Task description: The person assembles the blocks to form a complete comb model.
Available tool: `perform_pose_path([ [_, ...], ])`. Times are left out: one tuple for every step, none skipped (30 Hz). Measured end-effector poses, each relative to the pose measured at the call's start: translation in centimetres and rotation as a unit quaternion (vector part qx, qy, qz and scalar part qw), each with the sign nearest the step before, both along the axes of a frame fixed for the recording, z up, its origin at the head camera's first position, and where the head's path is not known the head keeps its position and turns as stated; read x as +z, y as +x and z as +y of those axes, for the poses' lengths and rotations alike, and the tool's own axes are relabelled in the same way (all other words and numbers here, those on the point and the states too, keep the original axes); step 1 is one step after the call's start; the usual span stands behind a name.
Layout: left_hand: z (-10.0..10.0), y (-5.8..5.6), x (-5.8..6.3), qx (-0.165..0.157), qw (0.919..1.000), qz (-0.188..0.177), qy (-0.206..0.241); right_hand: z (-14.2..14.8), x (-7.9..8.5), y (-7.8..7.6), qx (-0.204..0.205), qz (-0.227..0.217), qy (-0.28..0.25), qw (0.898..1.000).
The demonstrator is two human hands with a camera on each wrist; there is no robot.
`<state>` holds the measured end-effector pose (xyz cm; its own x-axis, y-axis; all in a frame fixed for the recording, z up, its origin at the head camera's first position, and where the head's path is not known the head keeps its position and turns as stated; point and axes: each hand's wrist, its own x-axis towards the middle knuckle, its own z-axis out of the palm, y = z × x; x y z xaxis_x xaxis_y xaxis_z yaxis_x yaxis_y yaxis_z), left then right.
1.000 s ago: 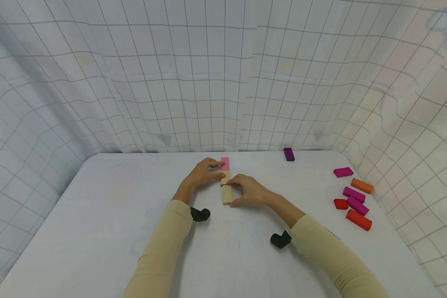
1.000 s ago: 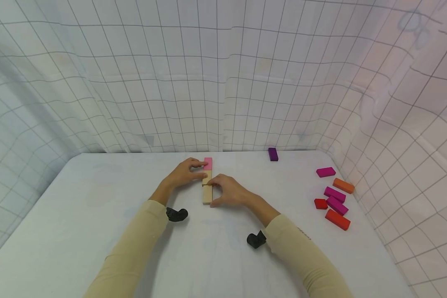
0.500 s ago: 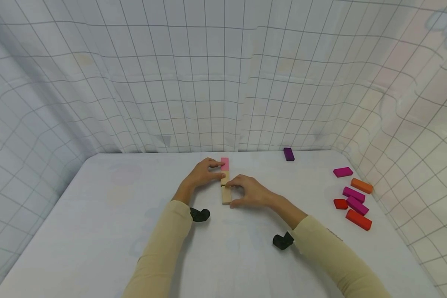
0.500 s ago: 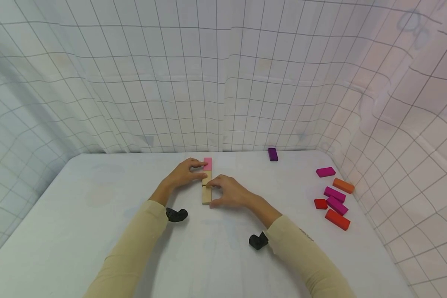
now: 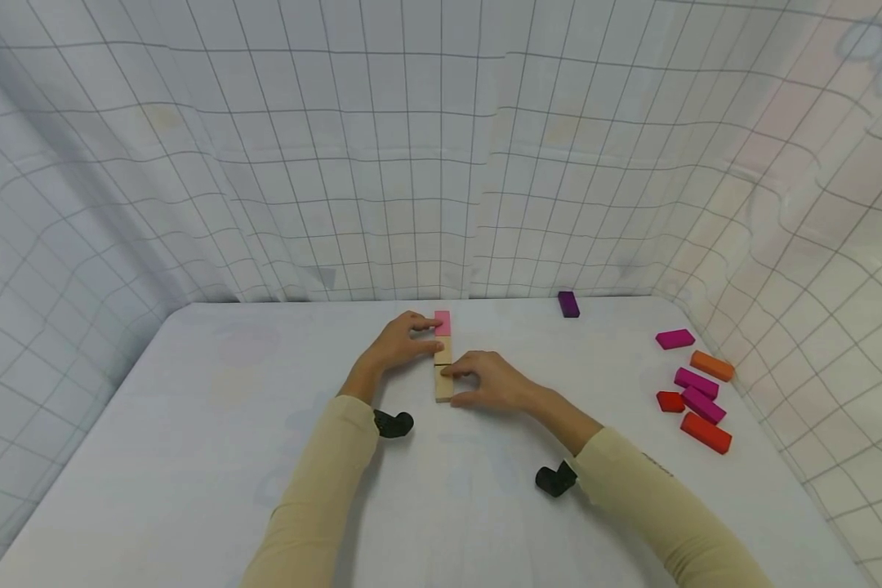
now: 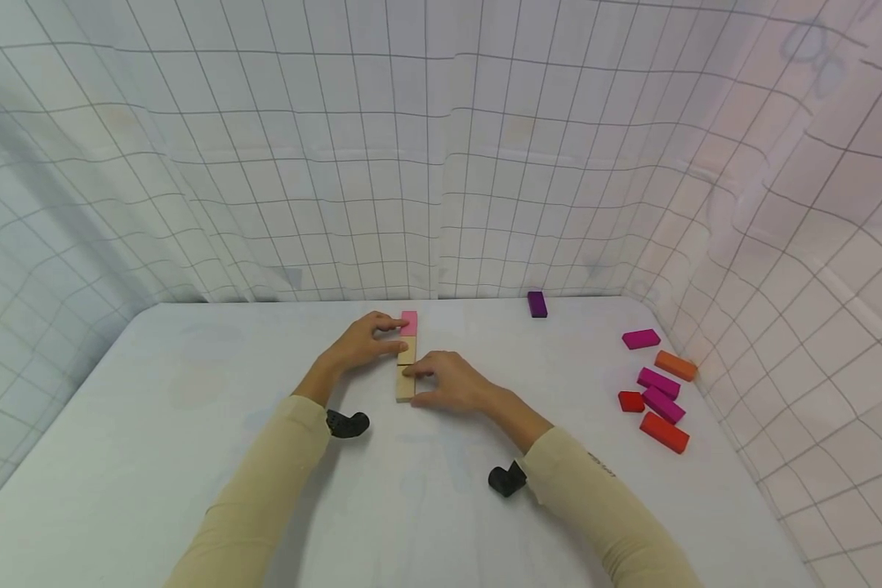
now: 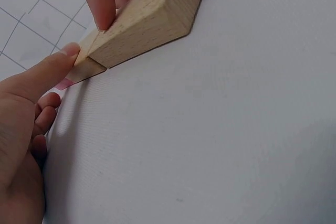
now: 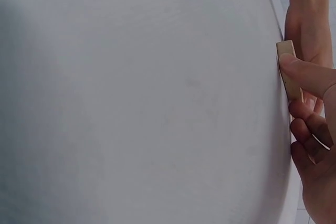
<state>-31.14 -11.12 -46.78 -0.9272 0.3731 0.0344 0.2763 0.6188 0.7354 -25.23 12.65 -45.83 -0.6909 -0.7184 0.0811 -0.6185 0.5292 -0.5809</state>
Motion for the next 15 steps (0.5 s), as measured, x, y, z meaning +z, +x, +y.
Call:
perform_pose_path([
  [0.0,0.0,-0.01,0.0,1.0,-0.001,0.001,-0.03,0.01,0.02,-0.001,-0.001,0.0,1.0],
  [-0.01,-0.01,-0.04,0.001,1.0,-0.001,0.002,-0.04,-0.04,-0.01,-0.002,-0.002,-0.001,1.0],
  [-0.02,-0.03,-0.05,0.001,1.0,-0.001,0.002,-0.03,-0.09,-0.03,-0.003,-0.003,-0.002,1.0],
  [-0.04,-0.07,-0.11,0.0,1.0,0.001,0.002,-0.05,-0.12,-0.07,-0.004,-0.004,-0.002,1.0],
  [-0.05,-0.08,-0.13,-0.001,1.0,0.001,0.001,-0.08,-0.07,-0.04,-0.005,-0.005,-0.002,1.0],
  [-0.06,-0.08,-0.15,-0.003,1.0,0.002,0.001,-0.11,-0.02,-0.01,-0.007,-0.006,-0.002,1.0],
  [-0.06,-0.1,-0.18,-0.004,1.0,0.004,0.0,-0.12,-0.05,-0.03,-0.007,-0.005,-0.001,1.0],
  [-0.06,-0.13,-0.19,-0.004,1.0,0.005,0.0,-0.13,-0.06,-0.05,-0.007,-0.003,0.0,1.0],
  [-0.06,-0.16,-0.19,-0.005,1.0,0.005,0.0,-0.13,-0.06,-0.04,-0.008,-0.002,0.001,1.0],
  [-0.06,-0.18,-0.18,-0.005,1.0,0.006,0.001,-0.14,-0.04,-0.03,-0.008,0.0,0.002,1.0],
  [-0.05,-0.17,-0.14,-0.004,1.0,0.005,0.001,-0.17,-0.02,-0.02,-0.008,0.001,0.002,1.0],
  [-0.05,-0.23,-0.18,-0.004,1.0,0.006,0.0,-0.2,0.0,-0.01,-0.008,0.003,0.004,1.0],
  [-0.05,-0.26,-0.18,-0.003,1.0,0.006,0.001,-0.21,0.01,-0.01,-0.008,0.004,0.005,1.0],
  [-0.04,-0.3,-0.18,-0.003,1.0,0.006,0.001,-0.23,0.05,0.01,-0.009,0.005,0.005,1.0],
  [-0.03,-0.32,-0.22,-0.003,1.0,0.006,0.001,-0.24,0.06,0.02,-0.01,0.005,0.007,1.0],
])
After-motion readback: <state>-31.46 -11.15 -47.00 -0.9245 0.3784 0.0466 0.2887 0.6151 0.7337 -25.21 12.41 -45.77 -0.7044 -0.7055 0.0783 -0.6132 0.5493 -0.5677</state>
